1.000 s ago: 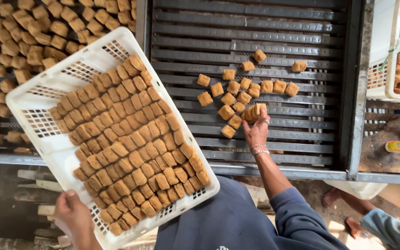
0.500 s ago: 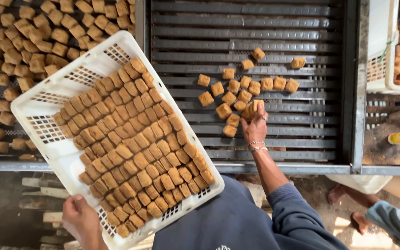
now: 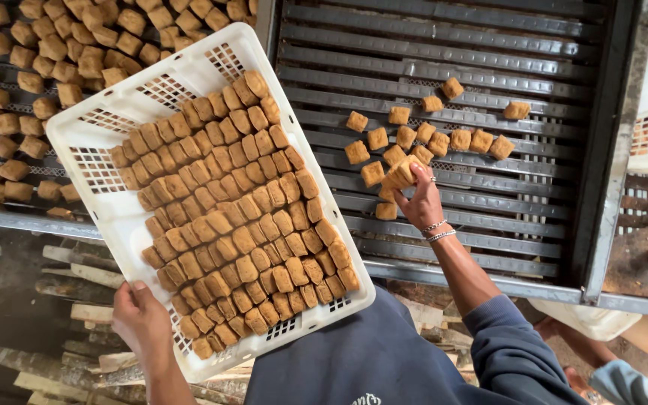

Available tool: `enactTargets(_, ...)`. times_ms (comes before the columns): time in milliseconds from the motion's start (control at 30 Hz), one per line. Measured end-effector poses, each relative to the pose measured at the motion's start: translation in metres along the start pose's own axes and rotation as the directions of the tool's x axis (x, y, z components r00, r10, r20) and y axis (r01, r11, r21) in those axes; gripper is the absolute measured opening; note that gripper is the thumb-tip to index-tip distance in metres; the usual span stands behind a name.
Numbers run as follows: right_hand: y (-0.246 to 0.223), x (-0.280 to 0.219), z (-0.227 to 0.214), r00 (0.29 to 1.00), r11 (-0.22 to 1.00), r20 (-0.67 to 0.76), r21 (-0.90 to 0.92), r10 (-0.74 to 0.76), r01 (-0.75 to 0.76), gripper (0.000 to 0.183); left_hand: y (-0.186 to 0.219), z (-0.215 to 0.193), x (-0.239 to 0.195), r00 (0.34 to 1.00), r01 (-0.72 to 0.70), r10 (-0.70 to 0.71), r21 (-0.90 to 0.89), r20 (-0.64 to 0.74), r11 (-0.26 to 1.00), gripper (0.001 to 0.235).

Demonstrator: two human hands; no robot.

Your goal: The person picks small brown food items from a metal conveyor belt and places them into a white plastic basket. They continue transferring items from the belt to the basket, arranging them in rows as they fill the container.

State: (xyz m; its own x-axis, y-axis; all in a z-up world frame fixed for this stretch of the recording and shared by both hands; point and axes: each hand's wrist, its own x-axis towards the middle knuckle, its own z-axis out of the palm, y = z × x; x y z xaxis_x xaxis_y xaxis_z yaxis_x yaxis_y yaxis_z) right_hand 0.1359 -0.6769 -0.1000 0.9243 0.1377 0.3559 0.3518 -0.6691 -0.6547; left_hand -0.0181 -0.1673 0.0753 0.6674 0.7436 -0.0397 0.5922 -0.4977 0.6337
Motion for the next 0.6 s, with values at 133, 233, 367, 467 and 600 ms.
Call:
enactTargets(133,-0.007,0.018,0.035,0.991,0.999,-0.134,-0.049,-0.021,0.014,0.092,0.001,0.004,0.000,1.000,0.029,-0.029,0.017,0.007,0.999,0.029)
enactTargets(233,-0.012,0.015,0.070,0.988,0.974,-0.154,-0.223,0.013,-0.048,0.096,-0.011,0.005,-0.004,1.000,0.001,-0.001,-0.027,-0.014,1.000,0.029)
enactTargets(367,-0.014,0.008,0.088,0.992,0.952,-0.101,-0.285,0.082,-0.108,0.100,-0.025,0.011,0.004,0.994,-0.096,0.100,0.087,-0.049,0.992,0.028)
enactTargets(467,-0.015,0.012,0.085,0.989,0.938,-0.042,-0.314,0.144,-0.150,0.097,-0.027,0.013,0.006,0.995,-0.074,0.076,0.028,-0.061,0.997,0.031)
enactTargets(600,-0.033,0.047,0.067,0.987,0.976,-0.073,-0.157,0.140,-0.150,0.095,-0.014,0.008,0.005,0.998,0.064,-0.062,-0.142,0.020,0.988,0.038)
